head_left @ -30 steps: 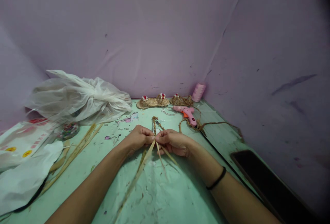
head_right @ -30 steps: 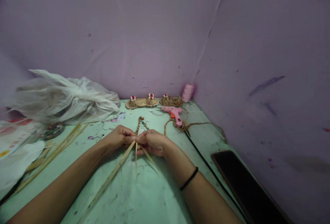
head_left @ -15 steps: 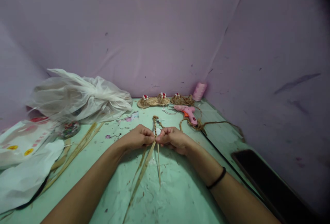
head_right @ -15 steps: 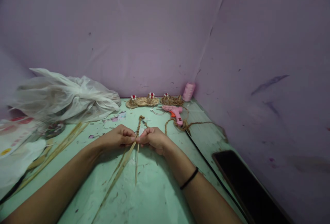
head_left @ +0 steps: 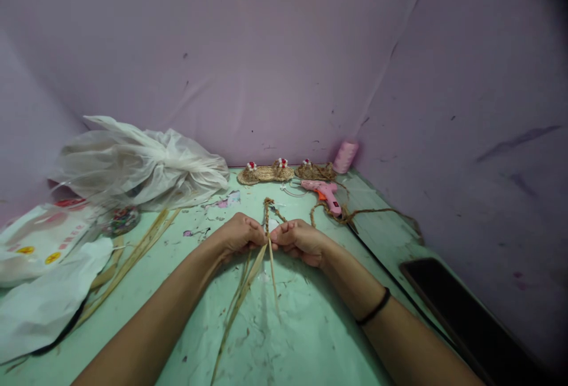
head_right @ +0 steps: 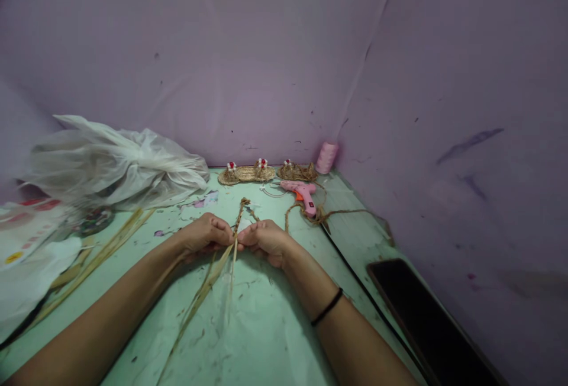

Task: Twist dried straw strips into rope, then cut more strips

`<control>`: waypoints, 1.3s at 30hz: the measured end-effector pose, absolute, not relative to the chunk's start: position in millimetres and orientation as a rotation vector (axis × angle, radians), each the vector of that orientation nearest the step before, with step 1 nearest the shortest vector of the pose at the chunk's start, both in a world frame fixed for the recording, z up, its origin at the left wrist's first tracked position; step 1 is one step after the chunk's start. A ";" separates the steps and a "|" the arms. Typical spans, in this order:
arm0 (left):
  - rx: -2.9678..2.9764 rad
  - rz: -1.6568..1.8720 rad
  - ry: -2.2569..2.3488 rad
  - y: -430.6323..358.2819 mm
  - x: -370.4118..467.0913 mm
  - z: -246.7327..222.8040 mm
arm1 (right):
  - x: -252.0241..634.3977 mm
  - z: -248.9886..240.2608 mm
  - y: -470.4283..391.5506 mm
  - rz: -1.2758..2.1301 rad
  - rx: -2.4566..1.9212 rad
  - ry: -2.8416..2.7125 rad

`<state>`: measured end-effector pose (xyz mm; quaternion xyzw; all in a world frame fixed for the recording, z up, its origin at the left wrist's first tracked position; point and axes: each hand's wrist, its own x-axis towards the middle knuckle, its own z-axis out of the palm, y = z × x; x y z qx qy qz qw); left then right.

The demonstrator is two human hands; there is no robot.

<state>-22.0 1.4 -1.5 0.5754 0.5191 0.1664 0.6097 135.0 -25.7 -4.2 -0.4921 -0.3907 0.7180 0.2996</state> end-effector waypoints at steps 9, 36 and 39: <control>1.354 0.376 1.194 -0.8 -20.7 2.4 | 128.4 -2.8 -28.5 1.769 -1.443 -1.174; 1.886 0.106 1.514 -10.8 -22.2 27.9 | 115.8 -11.7 -31.2 1.601 -1.543 -1.099; 1.947 0.018 1.660 -23.6 -12.5 37.6 | 114.9 -11.2 -32.1 1.618 -1.499 -1.073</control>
